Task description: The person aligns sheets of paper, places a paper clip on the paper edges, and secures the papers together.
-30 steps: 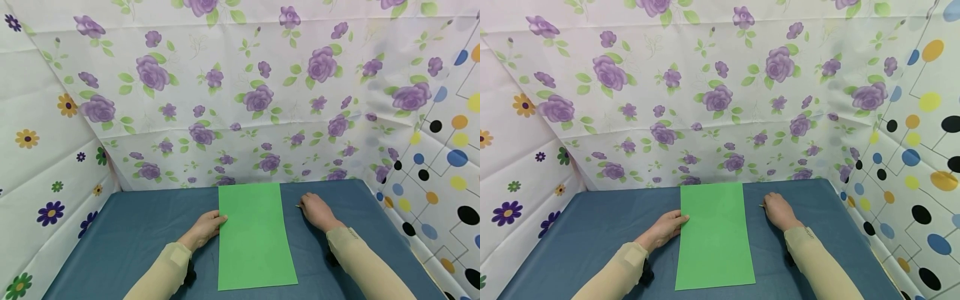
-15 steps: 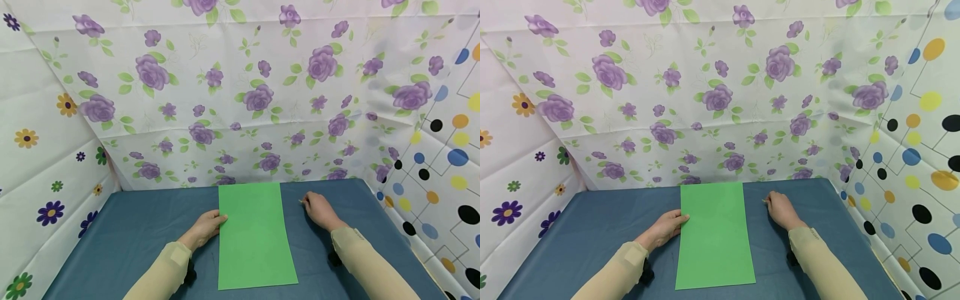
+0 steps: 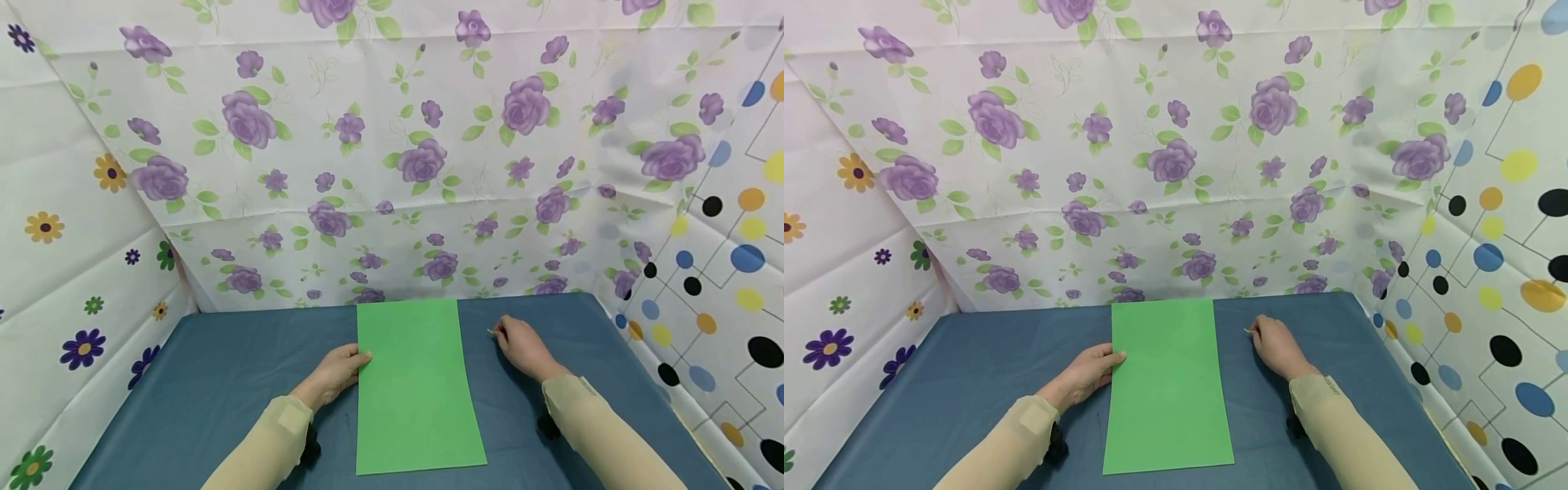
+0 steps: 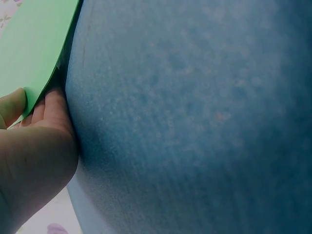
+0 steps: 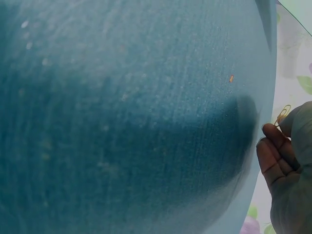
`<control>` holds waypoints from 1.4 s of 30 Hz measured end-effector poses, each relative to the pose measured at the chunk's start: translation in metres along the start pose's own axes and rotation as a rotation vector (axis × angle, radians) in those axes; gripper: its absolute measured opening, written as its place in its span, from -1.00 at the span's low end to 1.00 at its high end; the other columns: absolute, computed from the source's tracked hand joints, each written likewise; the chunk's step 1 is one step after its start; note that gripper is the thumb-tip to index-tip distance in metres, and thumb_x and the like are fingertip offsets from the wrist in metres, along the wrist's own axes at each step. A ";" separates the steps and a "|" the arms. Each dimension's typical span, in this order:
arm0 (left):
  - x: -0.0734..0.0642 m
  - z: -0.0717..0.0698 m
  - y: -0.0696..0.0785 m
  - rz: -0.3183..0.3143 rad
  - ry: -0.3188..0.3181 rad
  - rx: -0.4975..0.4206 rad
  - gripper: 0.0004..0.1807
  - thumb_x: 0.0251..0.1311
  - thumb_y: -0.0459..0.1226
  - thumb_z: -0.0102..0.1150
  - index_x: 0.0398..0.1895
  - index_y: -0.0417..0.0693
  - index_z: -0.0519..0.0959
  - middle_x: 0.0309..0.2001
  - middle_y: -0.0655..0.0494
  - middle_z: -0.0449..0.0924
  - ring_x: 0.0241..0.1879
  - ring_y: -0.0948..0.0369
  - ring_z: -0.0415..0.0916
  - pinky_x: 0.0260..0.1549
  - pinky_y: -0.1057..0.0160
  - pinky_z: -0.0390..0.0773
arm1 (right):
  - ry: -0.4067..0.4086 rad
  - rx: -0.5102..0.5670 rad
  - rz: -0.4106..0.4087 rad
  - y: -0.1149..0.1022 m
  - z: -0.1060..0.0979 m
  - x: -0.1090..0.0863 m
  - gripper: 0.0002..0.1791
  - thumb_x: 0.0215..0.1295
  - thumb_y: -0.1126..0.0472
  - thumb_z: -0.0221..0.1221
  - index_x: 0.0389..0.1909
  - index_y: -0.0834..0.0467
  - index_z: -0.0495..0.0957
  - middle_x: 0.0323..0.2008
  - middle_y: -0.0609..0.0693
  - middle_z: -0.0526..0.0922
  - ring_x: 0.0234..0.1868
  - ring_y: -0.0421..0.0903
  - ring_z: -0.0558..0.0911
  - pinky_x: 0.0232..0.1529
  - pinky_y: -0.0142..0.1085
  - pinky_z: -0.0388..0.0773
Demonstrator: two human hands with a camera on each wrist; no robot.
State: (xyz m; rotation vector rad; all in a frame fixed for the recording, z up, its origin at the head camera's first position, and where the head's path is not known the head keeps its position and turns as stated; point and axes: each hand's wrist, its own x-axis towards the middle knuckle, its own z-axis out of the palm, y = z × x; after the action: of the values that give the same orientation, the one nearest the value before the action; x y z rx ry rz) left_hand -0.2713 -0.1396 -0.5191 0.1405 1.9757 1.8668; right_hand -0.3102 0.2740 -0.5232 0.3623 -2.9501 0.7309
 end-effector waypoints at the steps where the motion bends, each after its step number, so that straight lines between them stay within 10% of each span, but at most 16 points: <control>1: 0.000 0.000 0.000 0.001 -0.001 0.000 -0.61 0.61 -0.25 -0.02 0.31 -0.34 0.45 0.06 -0.11 0.63 -0.02 0.08 0.65 0.03 0.08 0.63 | -0.002 0.000 -0.004 0.000 0.000 0.000 -0.92 0.54 0.31 0.11 -0.11 0.21 0.57 -0.24 0.03 0.63 -0.29 -0.09 0.60 -0.25 -0.10 0.61; 42: -0.001 0.000 0.001 0.000 -0.006 -0.005 -0.60 0.61 -0.24 -0.02 0.32 -0.33 0.44 0.08 -0.12 0.61 0.00 0.08 0.64 0.04 0.08 0.64 | 0.009 0.142 0.028 0.002 -0.003 -0.011 -0.86 0.50 0.32 0.18 -0.14 0.09 0.71 -0.16 0.00 0.69 -0.17 -0.05 0.63 -0.17 -0.05 0.60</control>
State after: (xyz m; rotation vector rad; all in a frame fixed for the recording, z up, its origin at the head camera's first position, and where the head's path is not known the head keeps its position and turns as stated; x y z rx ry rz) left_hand -0.2708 -0.1399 -0.5181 0.1448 1.9670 1.8688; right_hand -0.2996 0.2794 -0.5233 0.3273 -2.9083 0.9456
